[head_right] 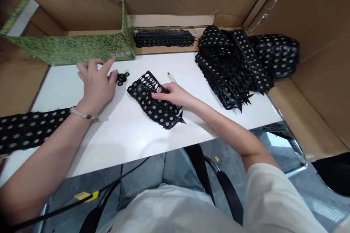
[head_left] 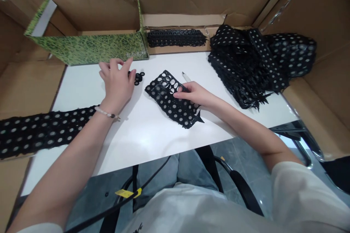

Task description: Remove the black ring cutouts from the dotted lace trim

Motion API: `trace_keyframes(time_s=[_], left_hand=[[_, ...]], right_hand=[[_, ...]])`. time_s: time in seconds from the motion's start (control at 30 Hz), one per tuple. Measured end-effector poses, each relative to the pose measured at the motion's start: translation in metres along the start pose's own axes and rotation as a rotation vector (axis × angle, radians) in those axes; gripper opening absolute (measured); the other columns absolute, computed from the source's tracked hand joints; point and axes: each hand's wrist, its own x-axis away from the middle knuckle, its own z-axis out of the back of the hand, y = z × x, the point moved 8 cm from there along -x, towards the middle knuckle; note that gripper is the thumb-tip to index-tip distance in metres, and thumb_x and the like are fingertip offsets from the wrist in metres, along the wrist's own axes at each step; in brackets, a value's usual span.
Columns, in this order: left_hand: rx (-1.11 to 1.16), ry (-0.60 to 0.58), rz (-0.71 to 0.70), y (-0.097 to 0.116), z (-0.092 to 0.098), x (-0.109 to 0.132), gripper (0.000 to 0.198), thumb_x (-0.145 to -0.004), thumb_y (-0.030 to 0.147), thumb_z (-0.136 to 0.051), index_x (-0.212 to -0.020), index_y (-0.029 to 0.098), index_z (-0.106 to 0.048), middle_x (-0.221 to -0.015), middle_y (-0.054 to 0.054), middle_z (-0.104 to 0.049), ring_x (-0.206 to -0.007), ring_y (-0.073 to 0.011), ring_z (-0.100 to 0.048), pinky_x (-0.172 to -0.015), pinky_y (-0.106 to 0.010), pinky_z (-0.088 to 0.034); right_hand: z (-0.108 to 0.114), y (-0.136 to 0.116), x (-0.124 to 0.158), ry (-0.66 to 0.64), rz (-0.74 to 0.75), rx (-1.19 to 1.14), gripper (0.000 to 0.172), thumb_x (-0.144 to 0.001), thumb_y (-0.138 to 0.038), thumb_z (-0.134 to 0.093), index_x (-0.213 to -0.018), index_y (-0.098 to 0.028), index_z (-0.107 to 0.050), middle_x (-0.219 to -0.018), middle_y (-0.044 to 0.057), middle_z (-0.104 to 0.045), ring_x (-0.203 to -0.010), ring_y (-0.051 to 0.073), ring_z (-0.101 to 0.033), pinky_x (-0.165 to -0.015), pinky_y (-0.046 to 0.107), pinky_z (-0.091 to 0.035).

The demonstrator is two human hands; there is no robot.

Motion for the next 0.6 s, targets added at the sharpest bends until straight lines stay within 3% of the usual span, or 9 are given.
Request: trace_keyframes(time_s=[0.07,0.17,0.27,0.43,0.53,0.6], left_hand=[[0.039,-0.07,-0.14,0.035,-0.007,0.009,0.04,-0.108,0.051,-0.043,-0.108,0.021,-0.068,-0.111,-0.011,-0.064,-0.116,-0.033,-0.045,-0.101,-0.052,-0.033],[0.167,-0.327,-0.338,0.086,-0.026,0.029,0.04,-0.103,0.055,-0.051,-0.083,0.022,-0.062,-0.086,-0.008,-0.068,-0.095,-0.0297,-0.053,-0.088,-0.046,-0.042],[0.217,-0.461,-0.389,0.106,-0.035,0.043,0.038,-0.102,0.053,-0.052,-0.082,0.022,-0.06,-0.084,-0.008,-0.069,-0.094,-0.0301,-0.056,-0.083,-0.044,-0.045],[0.32,-0.545,-0.333,0.097,-0.043,0.041,0.038,-0.105,0.044,-0.043,-0.079,0.022,-0.06,-0.083,-0.008,-0.067,-0.096,-0.029,-0.056,-0.086,-0.042,-0.046],[0.402,-0.441,-0.191,0.073,-0.04,0.022,0.035,-0.101,0.041,-0.048,-0.074,0.022,-0.059,-0.078,-0.006,-0.064,-0.089,-0.0259,-0.056,-0.087,-0.041,-0.045],[0.487,-0.282,0.004,0.041,-0.031,0.006,0.031,-0.099,0.037,-0.049,-0.074,0.021,-0.059,-0.076,-0.004,-0.063,-0.082,-0.0222,-0.056,-0.084,-0.038,-0.046]], right_hand=[[-0.003,0.0,-0.001,-0.013,0.02,-0.017,0.052,-0.072,-0.061,-0.089,-0.077,-0.019,-0.06,-0.075,-0.002,-0.058,-0.075,0.015,-0.051,-0.076,0.035,-0.043],[-0.006,-0.005,-0.003,-0.031,0.084,0.008,0.054,-0.072,-0.066,-0.086,-0.076,-0.019,-0.06,-0.074,-0.004,-0.055,-0.076,0.015,-0.05,-0.08,0.036,-0.044],[-0.012,-0.009,-0.003,-0.098,0.135,0.011,0.055,-0.075,-0.069,-0.083,-0.077,-0.018,-0.064,-0.078,-0.001,-0.061,-0.08,0.016,-0.052,-0.082,0.036,-0.044],[-0.015,0.001,-0.002,-0.174,0.003,-0.027,0.055,-0.071,-0.065,-0.087,-0.083,-0.016,-0.066,-0.073,-0.002,-0.059,-0.07,0.013,-0.048,-0.067,0.032,-0.038],[-0.007,0.002,-0.001,-0.13,-0.017,-0.033,0.05,-0.071,-0.058,-0.089,-0.085,-0.015,-0.066,-0.072,-0.003,-0.059,-0.068,0.012,-0.05,-0.064,0.03,-0.037],[0.001,0.002,0.0,-0.065,-0.032,-0.016,0.045,-0.073,-0.053,-0.088,-0.085,-0.016,-0.067,-0.069,-0.004,-0.058,-0.063,0.01,-0.047,-0.06,0.028,-0.033]])
